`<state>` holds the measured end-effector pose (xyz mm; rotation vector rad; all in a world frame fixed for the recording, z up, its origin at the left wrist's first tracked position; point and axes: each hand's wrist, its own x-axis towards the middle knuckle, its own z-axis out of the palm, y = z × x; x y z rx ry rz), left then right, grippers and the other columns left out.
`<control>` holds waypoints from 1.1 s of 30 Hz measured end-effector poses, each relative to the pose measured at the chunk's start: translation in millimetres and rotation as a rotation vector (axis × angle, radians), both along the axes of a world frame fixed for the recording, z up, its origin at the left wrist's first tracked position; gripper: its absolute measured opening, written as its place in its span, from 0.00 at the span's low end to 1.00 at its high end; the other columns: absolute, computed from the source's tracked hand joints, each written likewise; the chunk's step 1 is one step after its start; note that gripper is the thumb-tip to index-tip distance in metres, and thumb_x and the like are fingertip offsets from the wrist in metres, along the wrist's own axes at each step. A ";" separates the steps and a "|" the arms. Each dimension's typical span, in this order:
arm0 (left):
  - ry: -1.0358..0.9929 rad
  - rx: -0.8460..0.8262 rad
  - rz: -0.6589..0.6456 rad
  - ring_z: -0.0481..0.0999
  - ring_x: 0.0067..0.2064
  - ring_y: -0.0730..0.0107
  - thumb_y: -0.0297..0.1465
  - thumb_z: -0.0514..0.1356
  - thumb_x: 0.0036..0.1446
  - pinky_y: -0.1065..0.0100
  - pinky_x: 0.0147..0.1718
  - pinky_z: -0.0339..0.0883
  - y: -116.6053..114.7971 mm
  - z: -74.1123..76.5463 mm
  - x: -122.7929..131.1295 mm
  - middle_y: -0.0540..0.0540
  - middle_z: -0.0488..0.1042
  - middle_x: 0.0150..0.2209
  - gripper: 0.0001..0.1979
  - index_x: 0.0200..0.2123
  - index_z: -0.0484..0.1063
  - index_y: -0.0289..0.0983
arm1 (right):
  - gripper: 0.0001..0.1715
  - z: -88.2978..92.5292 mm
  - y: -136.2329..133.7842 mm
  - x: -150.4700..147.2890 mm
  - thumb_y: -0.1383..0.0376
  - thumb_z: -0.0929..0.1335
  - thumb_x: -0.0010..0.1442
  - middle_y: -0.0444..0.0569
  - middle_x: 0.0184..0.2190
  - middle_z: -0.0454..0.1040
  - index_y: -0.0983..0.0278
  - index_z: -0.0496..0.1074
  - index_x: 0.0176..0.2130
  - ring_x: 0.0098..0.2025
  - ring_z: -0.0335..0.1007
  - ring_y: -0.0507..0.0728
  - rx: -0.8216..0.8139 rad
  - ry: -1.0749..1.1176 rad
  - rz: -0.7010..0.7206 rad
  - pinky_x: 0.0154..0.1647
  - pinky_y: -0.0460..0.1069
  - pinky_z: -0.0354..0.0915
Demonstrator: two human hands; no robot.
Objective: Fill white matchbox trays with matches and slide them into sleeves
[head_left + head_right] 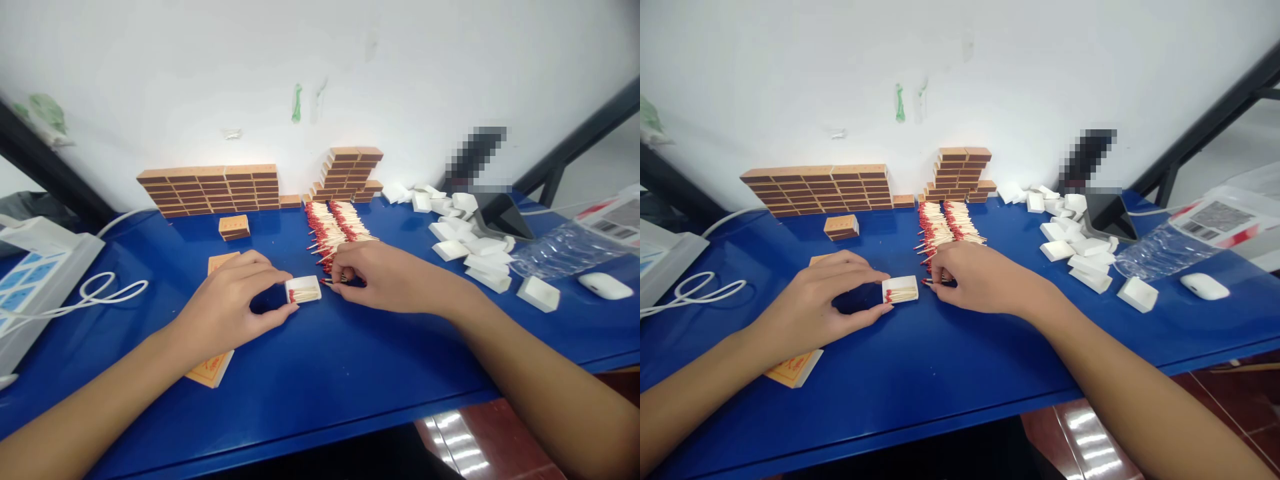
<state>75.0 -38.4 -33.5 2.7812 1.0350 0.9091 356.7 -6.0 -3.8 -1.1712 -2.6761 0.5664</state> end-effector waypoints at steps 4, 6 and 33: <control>-0.002 0.000 -0.001 0.80 0.44 0.62 0.35 0.70 0.63 0.62 0.43 0.74 0.1 -0.3 -0.3 0.46 0.82 0.39 0.13 0.49 0.81 0.36 | 0.01 -1.8 -1.6 -1.3 0.68 0.71 0.62 0.48 0.39 0.79 0.63 0.75 0.36 0.37 0.70 0.55 -0.016 -0.014 -0.006 0.36 0.49 0.61; 0.001 -0.005 0.002 0.80 0.44 0.62 0.35 0.70 0.63 0.62 0.43 0.74 0.2 -0.9 -0.5 0.45 0.82 0.39 0.13 0.49 0.81 0.36 | 0.02 -2.2 -2.3 -2.5 0.68 0.71 0.62 0.47 0.38 0.78 0.63 0.74 0.35 0.36 0.69 0.54 -0.025 -0.028 -0.012 0.35 0.49 0.60; -0.007 -0.007 0.000 0.80 0.45 0.60 0.36 0.69 0.64 0.61 0.43 0.76 -0.9 0.3 3.2 0.44 0.83 0.40 0.14 0.50 0.80 0.36 | 0.06 -9.1 -10.9 -17.2 0.72 0.72 0.63 0.43 0.37 0.72 0.63 0.73 0.37 0.33 0.66 0.51 0.095 0.257 0.086 0.34 0.47 0.60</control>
